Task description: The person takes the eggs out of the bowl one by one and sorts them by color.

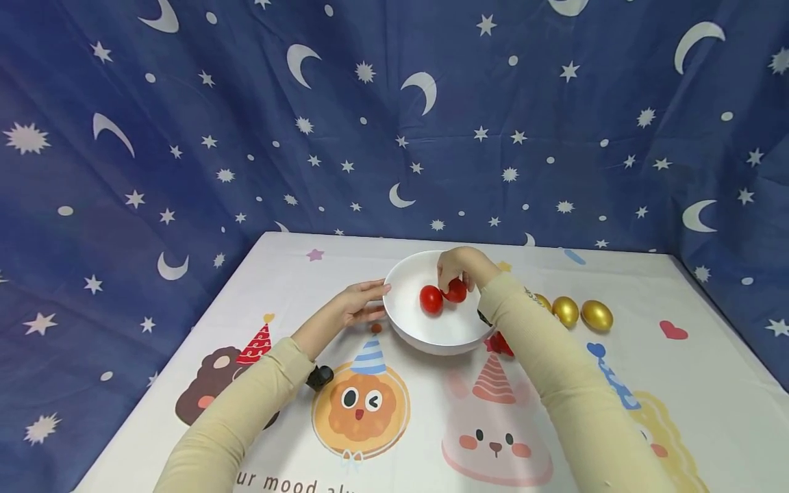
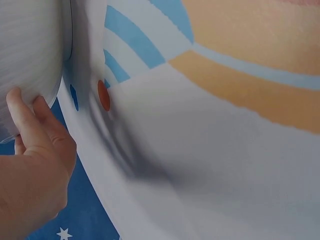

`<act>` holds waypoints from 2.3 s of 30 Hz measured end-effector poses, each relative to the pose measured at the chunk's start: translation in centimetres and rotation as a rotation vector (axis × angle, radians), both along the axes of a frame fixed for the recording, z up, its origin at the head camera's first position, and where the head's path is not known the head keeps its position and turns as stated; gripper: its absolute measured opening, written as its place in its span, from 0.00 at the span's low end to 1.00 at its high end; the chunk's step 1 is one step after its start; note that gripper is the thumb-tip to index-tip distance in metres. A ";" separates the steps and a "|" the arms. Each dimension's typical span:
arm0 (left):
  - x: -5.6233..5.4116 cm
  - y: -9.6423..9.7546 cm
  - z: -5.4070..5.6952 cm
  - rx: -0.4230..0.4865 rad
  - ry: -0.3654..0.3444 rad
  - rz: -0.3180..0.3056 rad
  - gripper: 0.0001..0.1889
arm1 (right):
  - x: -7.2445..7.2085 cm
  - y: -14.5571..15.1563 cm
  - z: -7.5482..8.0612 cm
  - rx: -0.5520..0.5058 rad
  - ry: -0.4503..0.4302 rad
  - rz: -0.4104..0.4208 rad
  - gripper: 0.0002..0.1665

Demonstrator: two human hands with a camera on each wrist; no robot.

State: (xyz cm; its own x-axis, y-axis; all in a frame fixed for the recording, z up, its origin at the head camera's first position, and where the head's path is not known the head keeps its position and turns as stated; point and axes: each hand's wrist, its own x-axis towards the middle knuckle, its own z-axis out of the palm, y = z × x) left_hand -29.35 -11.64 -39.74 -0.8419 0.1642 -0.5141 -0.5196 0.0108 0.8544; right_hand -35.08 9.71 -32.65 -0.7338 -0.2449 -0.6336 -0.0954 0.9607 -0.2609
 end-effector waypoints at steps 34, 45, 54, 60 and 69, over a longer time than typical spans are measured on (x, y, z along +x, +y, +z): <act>-0.1 -0.2 0.0 0.002 0.015 -0.034 0.30 | 4.9 3.7 2.4 -0.200 0.372 0.076 0.20; 0.4 -0.8 0.0 0.010 0.016 -0.037 0.30 | 7.9 4.3 2.2 -0.369 0.463 -0.017 0.28; 0.2 -0.2 -0.3 0.031 0.015 -0.036 0.30 | 10.2 6.4 1.6 -0.489 0.508 -0.074 0.25; 0.1 -0.1 -0.2 0.047 0.012 -0.029 0.30 | 11.0 7.7 1.2 -0.641 0.512 -0.142 0.25; -0.1 0.2 0.2 0.052 0.010 -0.054 0.31 | 11.9 9.4 1.0 -0.862 0.423 -0.249 0.24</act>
State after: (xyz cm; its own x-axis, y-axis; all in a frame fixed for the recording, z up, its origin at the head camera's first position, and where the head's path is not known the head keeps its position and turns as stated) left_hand -29.40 -11.46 -39.51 -0.8364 0.2356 -0.4950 -0.5105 -0.0058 0.8598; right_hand -23.16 19.08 -31.62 -0.9515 -0.3073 0.0148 -0.1632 0.4634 -0.8710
